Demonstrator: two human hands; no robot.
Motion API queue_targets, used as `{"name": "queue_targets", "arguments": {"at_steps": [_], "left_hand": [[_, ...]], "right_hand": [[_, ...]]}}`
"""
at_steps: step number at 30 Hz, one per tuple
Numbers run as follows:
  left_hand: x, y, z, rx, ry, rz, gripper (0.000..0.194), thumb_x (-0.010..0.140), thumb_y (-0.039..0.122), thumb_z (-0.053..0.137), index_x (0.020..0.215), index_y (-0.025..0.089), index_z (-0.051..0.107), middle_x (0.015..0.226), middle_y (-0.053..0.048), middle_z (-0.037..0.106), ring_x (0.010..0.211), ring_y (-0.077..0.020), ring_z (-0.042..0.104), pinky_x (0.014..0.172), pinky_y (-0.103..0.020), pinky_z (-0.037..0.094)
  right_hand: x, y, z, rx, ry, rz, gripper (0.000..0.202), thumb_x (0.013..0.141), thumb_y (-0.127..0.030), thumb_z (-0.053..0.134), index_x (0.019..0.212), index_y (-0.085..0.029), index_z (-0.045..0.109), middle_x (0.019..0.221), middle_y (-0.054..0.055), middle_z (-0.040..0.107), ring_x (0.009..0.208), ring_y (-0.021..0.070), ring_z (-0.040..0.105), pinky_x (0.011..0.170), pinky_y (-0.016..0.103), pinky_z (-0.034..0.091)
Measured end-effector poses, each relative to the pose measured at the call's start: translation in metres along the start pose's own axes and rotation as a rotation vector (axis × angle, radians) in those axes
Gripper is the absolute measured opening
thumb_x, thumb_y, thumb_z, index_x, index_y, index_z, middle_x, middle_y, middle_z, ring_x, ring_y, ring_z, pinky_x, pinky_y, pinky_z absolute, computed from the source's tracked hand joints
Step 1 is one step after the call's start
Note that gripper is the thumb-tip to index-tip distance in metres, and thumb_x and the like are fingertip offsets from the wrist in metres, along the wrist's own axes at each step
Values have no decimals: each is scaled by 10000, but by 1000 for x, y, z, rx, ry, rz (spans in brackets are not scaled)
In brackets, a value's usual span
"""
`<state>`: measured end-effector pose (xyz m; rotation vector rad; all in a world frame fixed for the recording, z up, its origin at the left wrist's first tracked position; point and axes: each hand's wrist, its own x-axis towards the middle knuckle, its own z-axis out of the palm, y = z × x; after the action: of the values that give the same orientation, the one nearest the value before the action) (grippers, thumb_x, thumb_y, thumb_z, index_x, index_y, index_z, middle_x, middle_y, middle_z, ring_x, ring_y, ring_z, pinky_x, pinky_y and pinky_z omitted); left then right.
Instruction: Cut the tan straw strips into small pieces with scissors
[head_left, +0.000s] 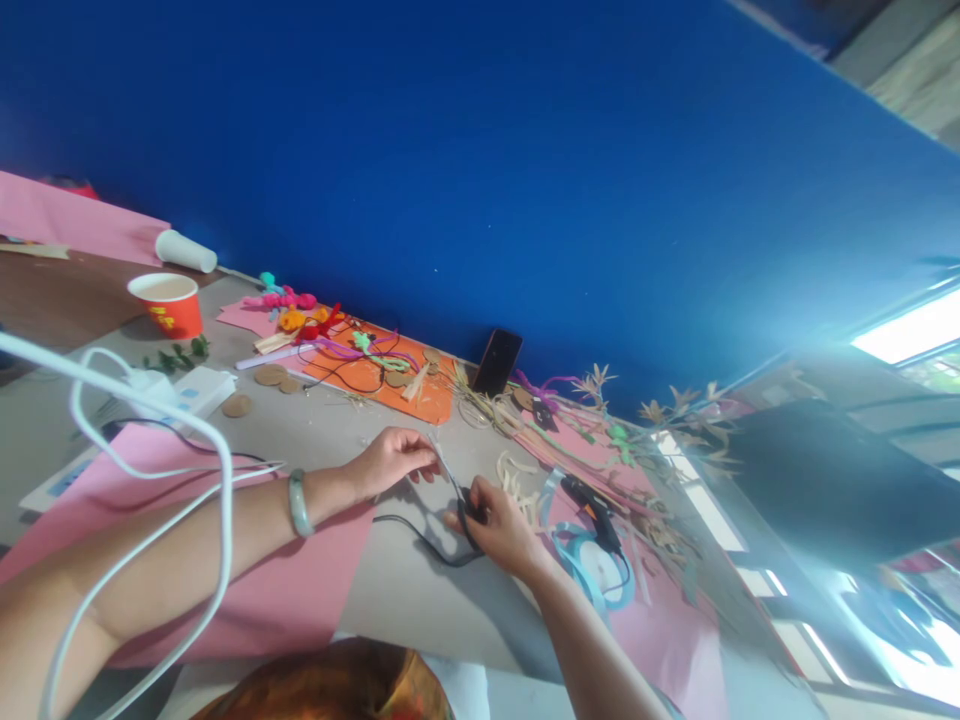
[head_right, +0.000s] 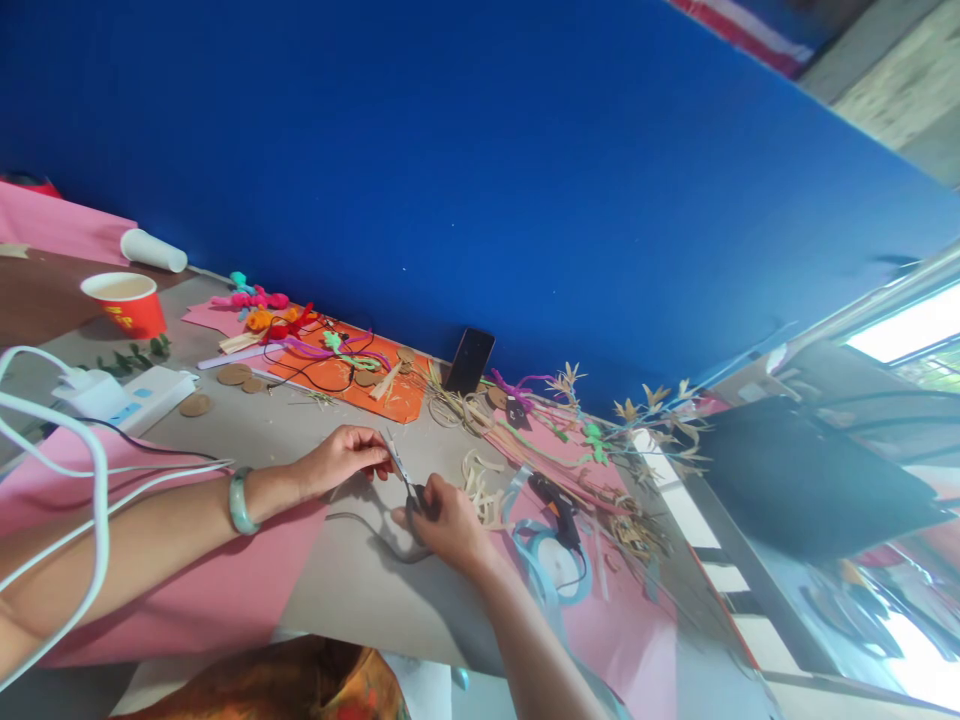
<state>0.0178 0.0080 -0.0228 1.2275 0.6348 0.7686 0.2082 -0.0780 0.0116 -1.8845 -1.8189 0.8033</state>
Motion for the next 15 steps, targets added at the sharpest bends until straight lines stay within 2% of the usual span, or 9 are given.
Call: {"name": "queue_targets", "arguments": {"at_steps": [15], "left_hand": [[-1,1,0,23,-13,12,224,776,313,618,793,98,679,731,-82,693,635,-132,616,593,-232,460]], "right_hand": [[0,10,4,81,-10,-9,428,654,-419,691,610,-213,318,531,-87,312,529,78,261,466,205,226]]}}
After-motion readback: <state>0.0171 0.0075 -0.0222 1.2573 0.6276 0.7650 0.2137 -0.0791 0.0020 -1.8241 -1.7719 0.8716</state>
